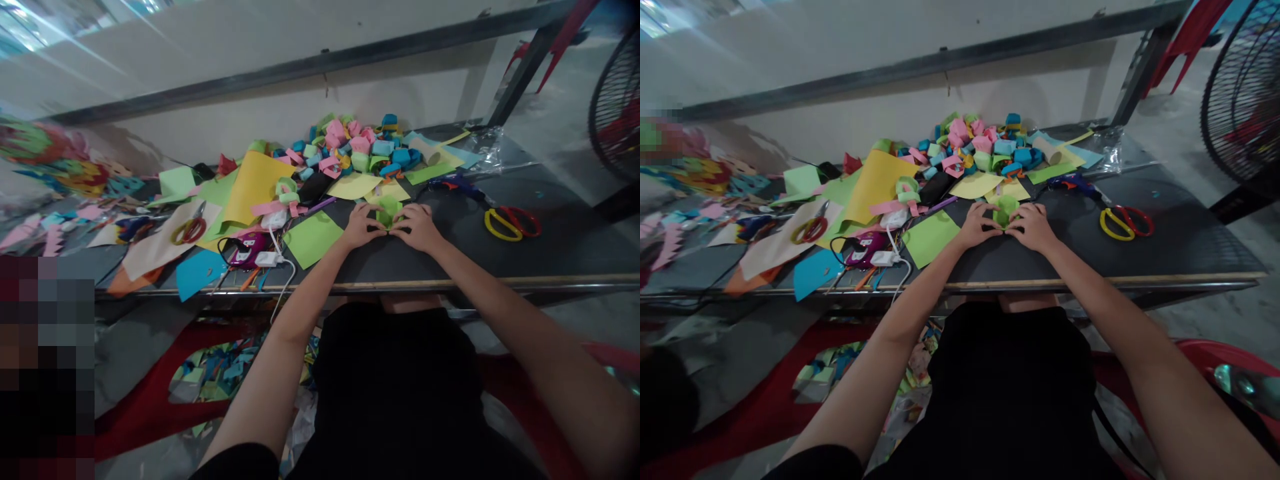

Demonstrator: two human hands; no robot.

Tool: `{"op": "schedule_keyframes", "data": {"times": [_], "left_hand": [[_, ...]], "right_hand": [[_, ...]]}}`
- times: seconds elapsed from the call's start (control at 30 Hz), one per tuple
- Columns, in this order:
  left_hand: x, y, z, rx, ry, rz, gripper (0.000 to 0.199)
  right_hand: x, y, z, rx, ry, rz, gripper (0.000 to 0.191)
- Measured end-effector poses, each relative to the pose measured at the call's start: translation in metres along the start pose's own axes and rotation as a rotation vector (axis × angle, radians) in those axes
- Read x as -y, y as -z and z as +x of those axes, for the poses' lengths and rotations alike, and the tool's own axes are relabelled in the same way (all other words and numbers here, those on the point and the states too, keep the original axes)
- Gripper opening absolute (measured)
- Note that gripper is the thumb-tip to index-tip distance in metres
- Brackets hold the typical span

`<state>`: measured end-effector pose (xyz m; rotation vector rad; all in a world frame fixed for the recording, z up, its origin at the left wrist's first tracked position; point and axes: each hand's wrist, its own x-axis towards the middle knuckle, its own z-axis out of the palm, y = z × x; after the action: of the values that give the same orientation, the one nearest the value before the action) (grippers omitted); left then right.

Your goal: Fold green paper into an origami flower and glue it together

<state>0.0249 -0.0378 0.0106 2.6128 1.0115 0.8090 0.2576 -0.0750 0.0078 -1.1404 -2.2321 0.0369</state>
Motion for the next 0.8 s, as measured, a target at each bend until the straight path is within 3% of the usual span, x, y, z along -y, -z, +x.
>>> {"op": "schedule_keyframes", "data": {"times": [0.33, 0.6, 0.8], "left_hand": [[-0.013, 0.0, -0.004, 0.0, -0.016, 0.208, 0.02], [-0.009, -0.001, 0.0, 0.016, -0.01, 0.163, 0.025], [-0.007, -0.001, 0.001, 0.02, 0.02, 0.101, 0.023]], "right_hand": [[-0.002, -0.001, 0.001, 0.028, -0.059, -0.064, 0.021], [-0.014, -0.008, 0.003, 0.059, -0.12, -0.023, 0.021], [-0.024, -0.01, 0.002, 0.012, -0.136, 0.066, 0.036]]}}
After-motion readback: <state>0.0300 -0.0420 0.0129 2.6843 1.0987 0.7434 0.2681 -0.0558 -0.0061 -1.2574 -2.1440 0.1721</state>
